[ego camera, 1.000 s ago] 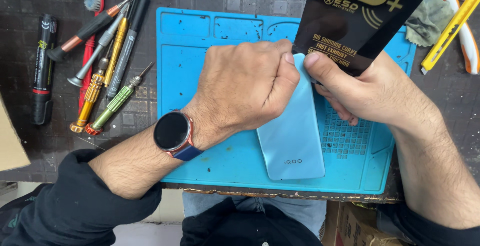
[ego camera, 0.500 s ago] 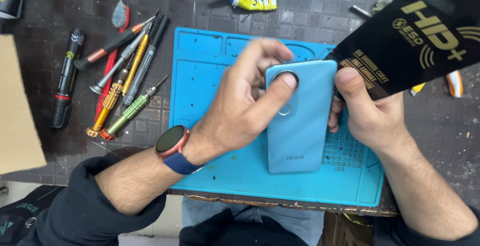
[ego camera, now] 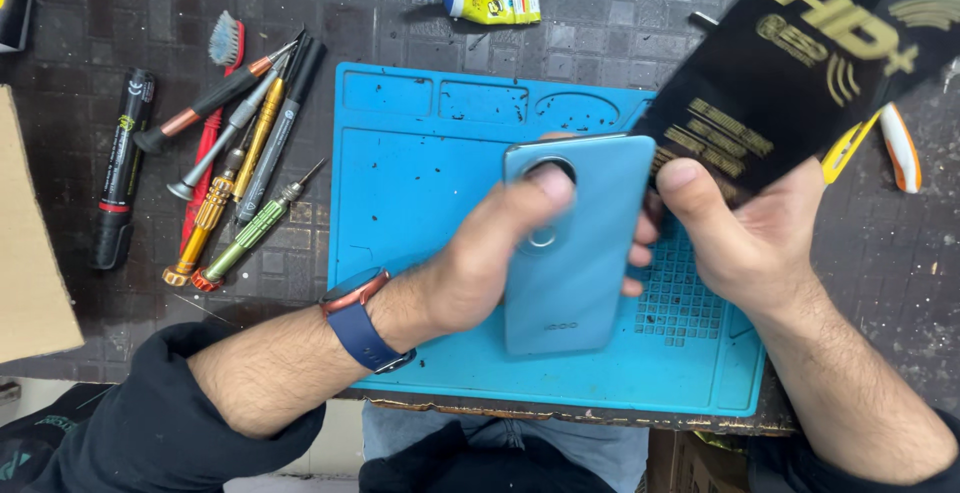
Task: The person removes the back cover of a smartphone. They first peel rubber bands off the phone, cut along the edge with a utility knife, heat the back with a black heating sheet, pry the back cover off by hand, and then use a screwdriver to unscrew components inside the opened phone.
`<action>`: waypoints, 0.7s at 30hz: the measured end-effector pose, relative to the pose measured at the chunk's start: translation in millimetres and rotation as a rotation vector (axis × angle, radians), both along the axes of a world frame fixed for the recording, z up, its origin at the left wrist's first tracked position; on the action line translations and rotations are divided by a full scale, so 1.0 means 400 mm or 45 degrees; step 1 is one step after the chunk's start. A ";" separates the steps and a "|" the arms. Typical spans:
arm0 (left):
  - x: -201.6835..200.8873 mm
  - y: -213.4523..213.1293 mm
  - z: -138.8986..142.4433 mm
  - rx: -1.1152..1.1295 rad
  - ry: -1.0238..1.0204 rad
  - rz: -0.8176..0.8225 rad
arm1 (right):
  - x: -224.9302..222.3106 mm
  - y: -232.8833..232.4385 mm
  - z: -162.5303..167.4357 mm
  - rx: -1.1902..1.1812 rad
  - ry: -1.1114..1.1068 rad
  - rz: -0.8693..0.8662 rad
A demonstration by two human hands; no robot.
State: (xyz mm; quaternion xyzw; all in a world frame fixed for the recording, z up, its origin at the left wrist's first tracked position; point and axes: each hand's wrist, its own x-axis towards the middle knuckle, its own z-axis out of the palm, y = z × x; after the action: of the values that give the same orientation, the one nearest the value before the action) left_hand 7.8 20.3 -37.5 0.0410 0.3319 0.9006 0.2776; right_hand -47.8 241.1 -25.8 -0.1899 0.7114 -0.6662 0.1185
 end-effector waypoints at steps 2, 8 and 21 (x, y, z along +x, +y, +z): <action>-0.002 -0.003 -0.003 0.139 -0.041 0.023 | -0.002 -0.002 -0.002 0.019 0.036 0.051; -0.014 -0.013 -0.003 0.067 -0.168 -0.140 | -0.009 0.033 -0.013 0.008 -0.038 0.075; -0.030 -0.026 0.022 -0.103 -0.205 -0.282 | 0.008 0.033 0.007 0.019 -0.016 0.119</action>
State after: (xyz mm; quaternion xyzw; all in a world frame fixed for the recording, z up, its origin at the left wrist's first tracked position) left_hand -4.0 10.1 -28.8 -0.0062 0.3380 0.8507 0.4024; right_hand -44.8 254.3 -23.2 -0.2179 0.7060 -0.6558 0.1553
